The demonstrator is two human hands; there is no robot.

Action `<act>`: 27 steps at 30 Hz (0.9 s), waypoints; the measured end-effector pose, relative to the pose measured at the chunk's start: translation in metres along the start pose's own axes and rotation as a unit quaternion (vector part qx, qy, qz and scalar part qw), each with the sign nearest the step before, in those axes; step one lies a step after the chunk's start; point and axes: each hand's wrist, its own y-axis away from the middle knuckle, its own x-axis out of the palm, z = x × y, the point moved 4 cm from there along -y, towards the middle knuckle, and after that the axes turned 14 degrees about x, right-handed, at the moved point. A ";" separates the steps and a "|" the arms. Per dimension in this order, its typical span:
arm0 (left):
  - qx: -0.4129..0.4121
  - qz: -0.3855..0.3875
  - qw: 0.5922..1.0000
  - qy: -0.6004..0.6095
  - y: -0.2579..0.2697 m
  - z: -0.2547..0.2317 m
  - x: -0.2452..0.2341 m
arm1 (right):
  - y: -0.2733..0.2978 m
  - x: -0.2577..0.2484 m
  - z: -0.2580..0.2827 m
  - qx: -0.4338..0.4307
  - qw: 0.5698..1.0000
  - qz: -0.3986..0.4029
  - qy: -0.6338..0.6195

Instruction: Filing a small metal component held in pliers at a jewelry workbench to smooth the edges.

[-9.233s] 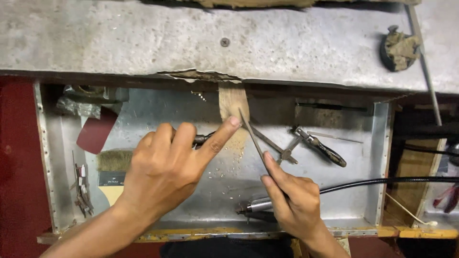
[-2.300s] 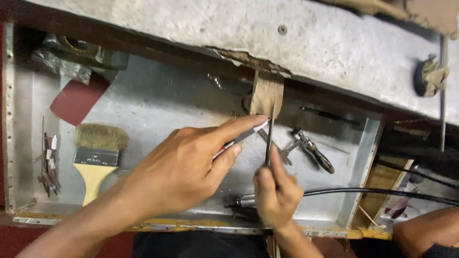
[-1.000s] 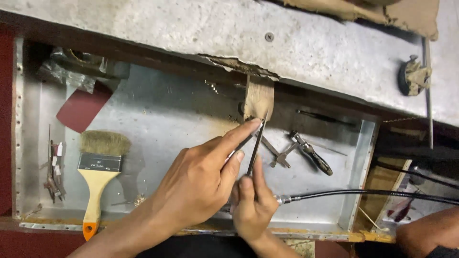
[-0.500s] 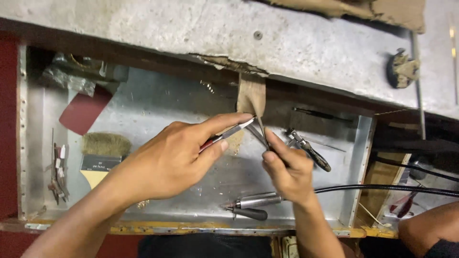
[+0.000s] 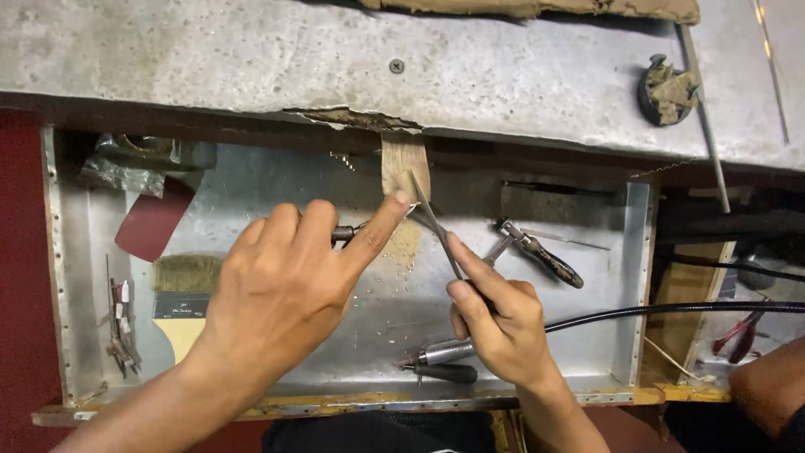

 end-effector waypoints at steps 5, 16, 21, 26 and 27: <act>0.047 0.036 0.996 -0.061 -0.003 0.002 -0.001 | 0.004 0.005 -0.012 0.021 0.998 0.002 -0.054; 0.062 0.077 0.991 -0.095 -0.006 -0.003 -0.002 | 0.007 0.014 -0.022 0.009 0.999 -0.041 -0.012; 0.042 0.079 0.992 -0.091 -0.008 -0.002 -0.009 | 0.003 0.012 -0.004 -0.073 0.991 -0.058 0.092; 0.049 0.095 0.989 -0.100 -0.005 -0.005 -0.006 | 0.007 0.016 -0.006 -0.084 0.984 -0.084 0.133; 0.044 0.088 0.991 -0.092 -0.006 -0.004 -0.005 | 0.001 0.017 0.001 -0.110 0.978 -0.086 0.157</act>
